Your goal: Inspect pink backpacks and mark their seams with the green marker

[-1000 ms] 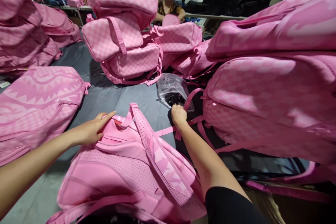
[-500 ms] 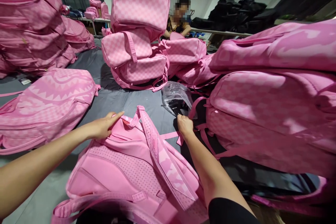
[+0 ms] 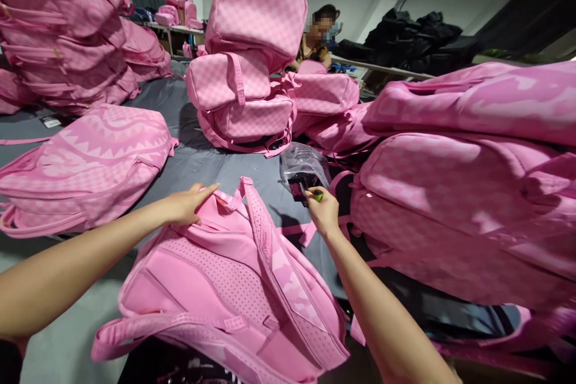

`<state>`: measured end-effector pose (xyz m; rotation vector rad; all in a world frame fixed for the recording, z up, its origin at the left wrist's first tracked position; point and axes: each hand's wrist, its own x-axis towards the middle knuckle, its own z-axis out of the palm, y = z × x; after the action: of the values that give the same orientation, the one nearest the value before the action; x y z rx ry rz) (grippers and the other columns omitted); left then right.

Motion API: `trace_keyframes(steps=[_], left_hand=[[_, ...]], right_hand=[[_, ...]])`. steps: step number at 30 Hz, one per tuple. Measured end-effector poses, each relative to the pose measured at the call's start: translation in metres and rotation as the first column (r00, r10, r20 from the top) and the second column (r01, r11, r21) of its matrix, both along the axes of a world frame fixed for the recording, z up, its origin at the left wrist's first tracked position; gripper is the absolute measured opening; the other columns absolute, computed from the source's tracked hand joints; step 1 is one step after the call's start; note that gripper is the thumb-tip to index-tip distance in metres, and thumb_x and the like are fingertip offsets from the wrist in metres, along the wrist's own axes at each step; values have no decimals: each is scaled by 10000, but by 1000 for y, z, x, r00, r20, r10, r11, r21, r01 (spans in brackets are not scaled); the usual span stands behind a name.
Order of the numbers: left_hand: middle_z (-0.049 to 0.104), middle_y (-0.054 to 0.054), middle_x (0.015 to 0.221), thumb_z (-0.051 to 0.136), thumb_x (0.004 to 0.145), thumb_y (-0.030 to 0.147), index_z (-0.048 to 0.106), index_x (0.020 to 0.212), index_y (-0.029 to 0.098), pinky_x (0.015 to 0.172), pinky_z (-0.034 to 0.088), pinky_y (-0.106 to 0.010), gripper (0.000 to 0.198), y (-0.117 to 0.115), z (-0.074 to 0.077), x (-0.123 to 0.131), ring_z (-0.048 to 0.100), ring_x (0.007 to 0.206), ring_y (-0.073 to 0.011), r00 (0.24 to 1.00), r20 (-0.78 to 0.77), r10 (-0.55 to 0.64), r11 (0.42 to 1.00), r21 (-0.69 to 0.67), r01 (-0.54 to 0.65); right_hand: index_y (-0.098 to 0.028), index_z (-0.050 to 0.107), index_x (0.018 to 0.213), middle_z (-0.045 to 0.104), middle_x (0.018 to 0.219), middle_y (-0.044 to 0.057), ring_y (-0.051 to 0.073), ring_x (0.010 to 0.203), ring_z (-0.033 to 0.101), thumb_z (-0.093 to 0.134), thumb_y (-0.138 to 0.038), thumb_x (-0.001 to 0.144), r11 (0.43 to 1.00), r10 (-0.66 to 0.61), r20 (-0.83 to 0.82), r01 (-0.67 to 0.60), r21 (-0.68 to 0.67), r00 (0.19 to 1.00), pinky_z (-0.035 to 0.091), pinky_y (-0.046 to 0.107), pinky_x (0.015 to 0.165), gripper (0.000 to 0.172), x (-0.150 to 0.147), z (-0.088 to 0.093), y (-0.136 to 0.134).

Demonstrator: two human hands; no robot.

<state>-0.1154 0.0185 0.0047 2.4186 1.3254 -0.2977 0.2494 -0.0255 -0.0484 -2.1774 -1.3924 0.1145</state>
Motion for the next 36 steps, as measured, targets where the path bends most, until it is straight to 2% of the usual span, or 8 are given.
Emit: trace_keyframes(steps=[4, 9, 13, 17, 22, 29, 33, 36], left_hand=[[329, -187, 1575, 698, 743, 173, 66, 1603, 334, 896, 528, -368, 1079, -6, 2, 5, 616, 1215, -356, 999, -26, 26, 999, 19, -26], [275, -164, 1619, 641, 759, 109, 48, 1604, 315, 995, 495, -412, 1053, -16, 4, 1, 546, 1318, -358, 993, 84, 78, 996, 44, -82], [193, -128, 1664, 575, 891, 325, 100, 1604, 179, 1224, 281, -402, 870, -34, -2, -26, 264, 1522, -274, 899, 404, 171, 984, -25, -176], [200, -115, 1661, 526, 918, 524, 138, 1598, 143, 1253, 234, -385, 870, -66, -23, -57, 252, 1529, -243, 783, 567, 255, 967, -128, -222], [348, -107, 1610, 651, 863, 388, 233, 1568, 201, 1205, 345, -423, 841, -87, -53, -63, 389, 1466, -252, 741, 623, 249, 948, 0, -318], [414, -147, 1566, 674, 854, 329, 257, 1558, 199, 1153, 415, -451, 828, -80, -65, -59, 443, 1429, -289, 760, 599, 252, 942, 30, -336], [375, -127, 1593, 647, 870, 377, 269, 1552, 187, 1190, 377, -429, 802, -84, -64, -63, 415, 1450, -268, 732, 638, 240, 947, 11, -320], [392, -117, 1585, 618, 882, 417, 259, 1551, 197, 1183, 386, -426, 790, -85, -68, -67, 433, 1440, -265, 730, 635, 254, 944, 3, -331]], right_hand=[[-150, 679, 944, 694, 779, 39, 154, 635, 596, 572, -495, 860, 963, 269, -188, -258, 81, 945, 464, 251, 576, 371, -52, 30, -20], [-180, 719, 886, 734, 804, 43, 175, 695, 645, 634, -392, 808, 791, 609, -288, -545, 277, 739, 477, 280, 659, 242, -118, 48, -39], [-195, 735, 935, 763, 824, 45, 196, 727, 691, 579, -241, 829, 713, 698, -198, -694, 101, 688, 471, 282, 672, 194, -152, 49, -41], [-226, 742, 989, 770, 836, 38, 201, 750, 700, 566, -118, 827, 645, 738, -6, -708, -287, 675, 409, 260, 638, 263, -174, 53, -41], [-210, 747, 968, 769, 860, 75, 229, 813, 708, 543, -101, 836, 566, 799, 150, -646, -511, 582, 367, 266, 621, 266, -197, 53, -35], [-174, 758, 960, 755, 810, 103, 231, 769, 706, 558, -143, 890, 444, 883, 152, -683, -580, 445, 425, 271, 643, 214, -207, 45, -25], [-146, 742, 1008, 761, 919, 142, 230, 811, 711, 549, -204, 929, 506, 855, 194, -693, -513, 481, 462, 279, 687, 217, -217, 54, -29], [-165, 732, 1026, 768, 936, 109, 219, 810, 705, 559, -290, 937, 484, 874, 150, -797, -360, 463, 458, 279, 673, 232, -234, 54, -25]])
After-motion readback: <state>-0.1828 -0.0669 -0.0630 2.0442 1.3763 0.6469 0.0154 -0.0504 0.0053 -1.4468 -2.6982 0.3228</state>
